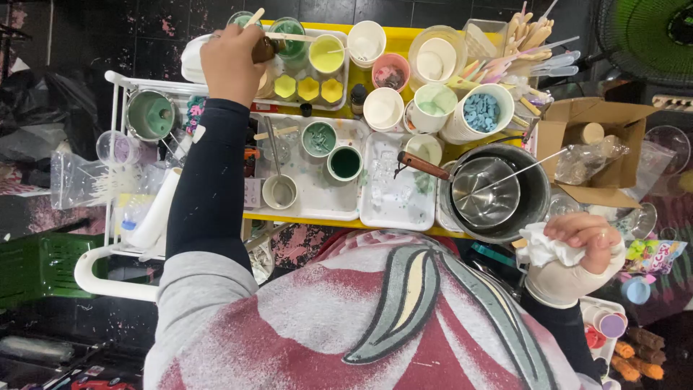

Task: The recorder is preparing a candle by stirring a green liquid in a small pot and cleaning a glass container.

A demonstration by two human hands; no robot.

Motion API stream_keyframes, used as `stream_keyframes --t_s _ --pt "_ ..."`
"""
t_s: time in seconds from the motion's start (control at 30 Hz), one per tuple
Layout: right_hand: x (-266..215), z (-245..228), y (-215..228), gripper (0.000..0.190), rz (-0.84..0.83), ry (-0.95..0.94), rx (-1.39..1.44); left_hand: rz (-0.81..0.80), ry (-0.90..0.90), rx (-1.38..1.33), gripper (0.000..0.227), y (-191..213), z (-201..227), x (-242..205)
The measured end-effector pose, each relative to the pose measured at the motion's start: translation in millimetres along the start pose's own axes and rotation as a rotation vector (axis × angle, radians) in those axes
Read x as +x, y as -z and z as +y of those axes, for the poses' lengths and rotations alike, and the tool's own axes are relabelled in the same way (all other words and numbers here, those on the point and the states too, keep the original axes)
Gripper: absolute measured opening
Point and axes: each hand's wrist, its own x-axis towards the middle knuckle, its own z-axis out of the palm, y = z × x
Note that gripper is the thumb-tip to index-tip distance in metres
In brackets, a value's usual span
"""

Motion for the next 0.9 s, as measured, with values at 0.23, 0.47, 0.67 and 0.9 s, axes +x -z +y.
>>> stream_keyframes --t_s 0.23,0.47,0.67,0.9 --pt "-0.7 0.8 -2.3 0.041 0.01 0.029 0.027 0.064 -0.041 0.014 0.053 -11.7 -3.4 -4.8" --pt "-4.9 -0.5 -2.9 0.042 0.019 0.001 0.03 0.003 0.065 -0.122 0.049 -14.2 -3.3 -3.2" --pt "-1.1 -3.4 -14.2 0.045 0.031 -0.002 0.0 -0.003 0.042 -0.134 0.045 -8.2 -2.8 -1.9" --pt "-1.0 -1.9 -13.4 0.045 0.027 -0.012 -0.017 -0.03 -0.001 -0.188 0.053 4.9 1.2 4.7"
